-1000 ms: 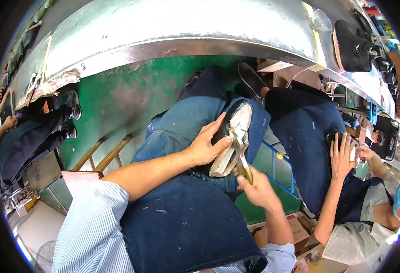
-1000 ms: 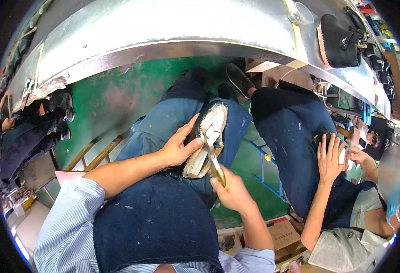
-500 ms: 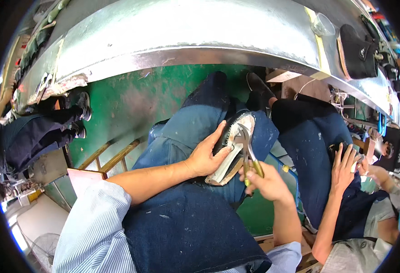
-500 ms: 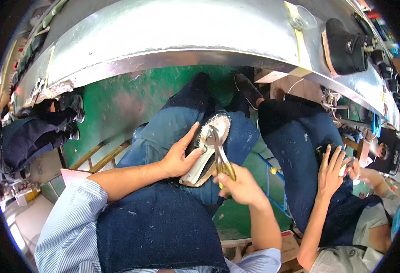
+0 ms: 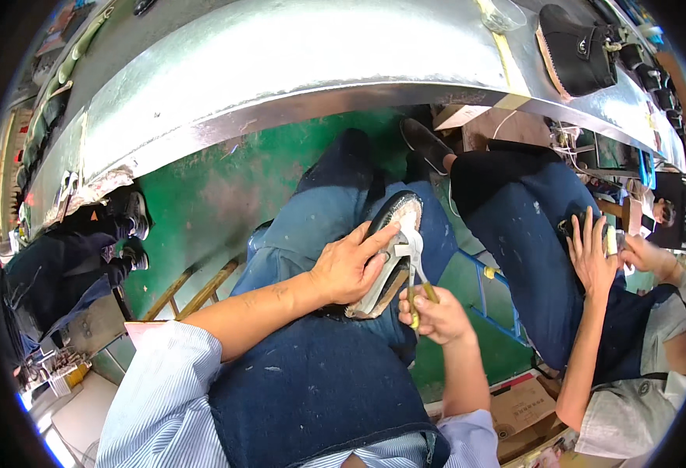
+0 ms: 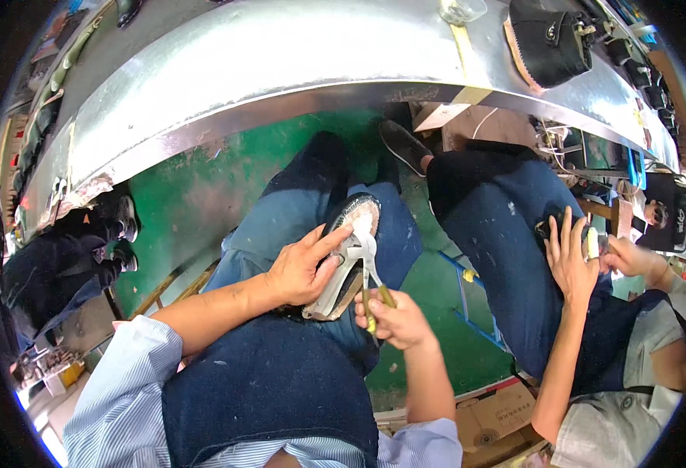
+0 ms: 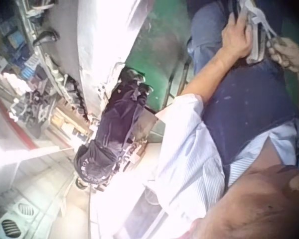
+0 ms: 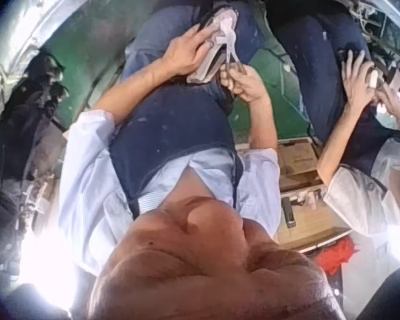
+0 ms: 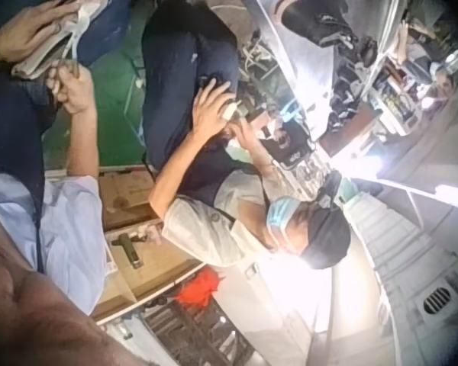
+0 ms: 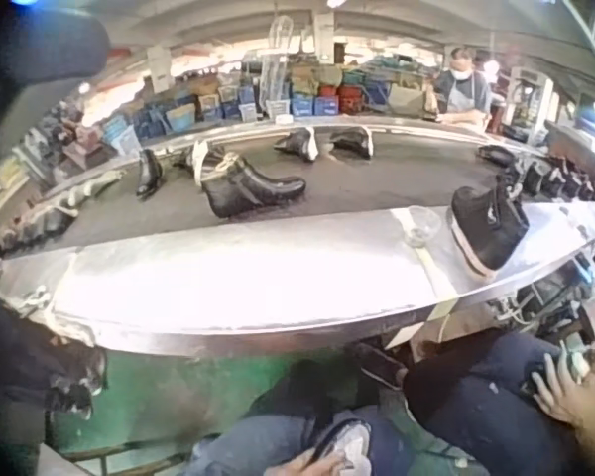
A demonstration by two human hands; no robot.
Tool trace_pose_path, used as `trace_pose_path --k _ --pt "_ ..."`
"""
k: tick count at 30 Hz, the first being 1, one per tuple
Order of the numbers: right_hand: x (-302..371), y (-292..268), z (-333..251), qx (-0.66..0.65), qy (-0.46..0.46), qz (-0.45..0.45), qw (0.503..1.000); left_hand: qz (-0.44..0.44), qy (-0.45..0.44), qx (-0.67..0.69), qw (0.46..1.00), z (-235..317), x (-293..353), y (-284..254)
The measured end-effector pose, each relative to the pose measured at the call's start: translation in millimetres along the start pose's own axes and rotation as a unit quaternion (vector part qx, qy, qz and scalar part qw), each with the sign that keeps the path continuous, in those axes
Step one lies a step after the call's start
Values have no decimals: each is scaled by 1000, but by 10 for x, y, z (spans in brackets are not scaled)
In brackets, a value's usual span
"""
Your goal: The recorder is lasting shoes by pulling the upper over the last and hammering it down at a factory workstation before placing them on a conveyor belt.
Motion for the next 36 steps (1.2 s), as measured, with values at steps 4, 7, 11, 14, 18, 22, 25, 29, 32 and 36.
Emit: trace_pose_path --k 4,7,11,14,18,22,25,29,32,36 --pt "239 -10 -541 237 -2 67 969 -8 -23 -43 999 -83 -28 29" --pt "252 296 -1067 454 -168 152 862 -2 -6 27 1000 -33 -63 -11" --pt "-77 549 -1201 656 -166 141 723 -4 -15 -14 1000 -141 -17 70" --pt "-33 594 -1257 575 -220 140 775 -14 -6 9 1000 -200 -30 62" --pt "-143 346 -1160 558 -127 166 803 -63 -35 7 997 -197 -9 76" --pt "-18 501 -1077 546 -239 163 787 -3 -80 63 995 -237 14 42" --pt "-5 570 -916 625 -224 161 730 27 -113 96 989 -365 22 71" --pt "176 686 -917 631 -308 179 689 14 -126 112 986 -404 4 99" --pt "134 681 -743 718 -208 200 634 13 -114 124 986 -433 -13 161" --pt "230 620 -775 671 -266 202 662 4 -77 203 976 -479 -45 205"
Point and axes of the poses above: each hand's wrist, its own x-axis away from the middle knuckle, its own y-axis out of the palm, z = x × y, the point moved 10 cm from there along -x, towards the middle knuckle, and after that the axes turned 2 degrees about z, right-handed, at the moved point
